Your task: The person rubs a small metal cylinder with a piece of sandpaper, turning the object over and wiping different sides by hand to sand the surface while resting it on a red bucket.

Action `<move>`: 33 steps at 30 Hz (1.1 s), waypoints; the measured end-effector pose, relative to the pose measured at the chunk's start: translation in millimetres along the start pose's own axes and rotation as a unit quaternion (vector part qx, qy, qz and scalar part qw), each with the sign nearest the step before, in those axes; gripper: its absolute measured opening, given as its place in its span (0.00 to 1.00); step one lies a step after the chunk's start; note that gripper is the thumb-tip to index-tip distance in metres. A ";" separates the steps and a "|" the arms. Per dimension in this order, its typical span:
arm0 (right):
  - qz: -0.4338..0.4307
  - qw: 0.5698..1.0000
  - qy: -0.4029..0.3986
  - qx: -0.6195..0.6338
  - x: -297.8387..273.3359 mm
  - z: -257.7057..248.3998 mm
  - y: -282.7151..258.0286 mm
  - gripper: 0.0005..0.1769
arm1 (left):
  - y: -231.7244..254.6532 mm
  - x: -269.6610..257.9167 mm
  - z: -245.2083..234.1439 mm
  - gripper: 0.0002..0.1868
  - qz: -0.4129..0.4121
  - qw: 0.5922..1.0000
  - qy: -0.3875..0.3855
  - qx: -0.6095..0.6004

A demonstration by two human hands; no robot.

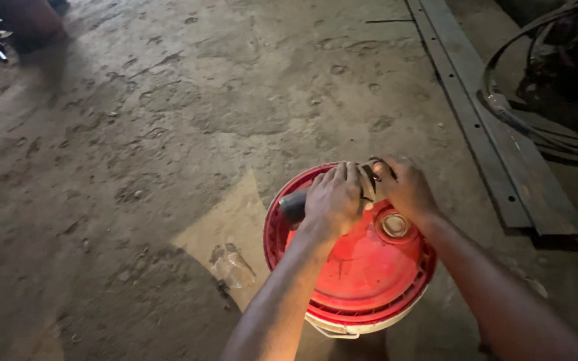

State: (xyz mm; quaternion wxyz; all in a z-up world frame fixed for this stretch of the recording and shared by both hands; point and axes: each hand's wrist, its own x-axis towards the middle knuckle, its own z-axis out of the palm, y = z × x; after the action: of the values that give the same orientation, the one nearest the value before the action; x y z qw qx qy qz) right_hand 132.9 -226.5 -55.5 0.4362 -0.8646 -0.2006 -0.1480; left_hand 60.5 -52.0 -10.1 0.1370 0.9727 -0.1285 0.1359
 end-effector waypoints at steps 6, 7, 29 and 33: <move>-0.005 0.999 -0.021 -0.031 -0.6 -2.7 -4.5 0.19 | 1.3 10.5 -5.7 0.44 -0.046 0.995 -0.085 -0.033; -0.006 0.999 -0.021 -0.029 -0.4 -3.2 -4.2 0.19 | 2.0 10.8 -7.0 0.45 -0.046 0.995 -0.078 -0.038; -0.031 0.999 -0.010 -0.030 -2.5 -3.5 -1.2 0.17 | 2.1 4.4 -6.0 0.40 -0.027 0.999 -0.032 -0.023; 0.006 0.998 -0.026 -0.049 -1.9 -2.6 -0.3 0.18 | 1.9 6.8 -7.3 0.34 -0.024 0.999 -0.028 -0.005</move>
State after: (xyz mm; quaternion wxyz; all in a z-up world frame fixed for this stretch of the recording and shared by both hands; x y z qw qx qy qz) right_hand 130.8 -228.9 -54.6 0.3886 -0.8898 -0.1993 -0.1325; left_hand 64.7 -53.0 -0.8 0.1414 0.9782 -0.1099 0.1052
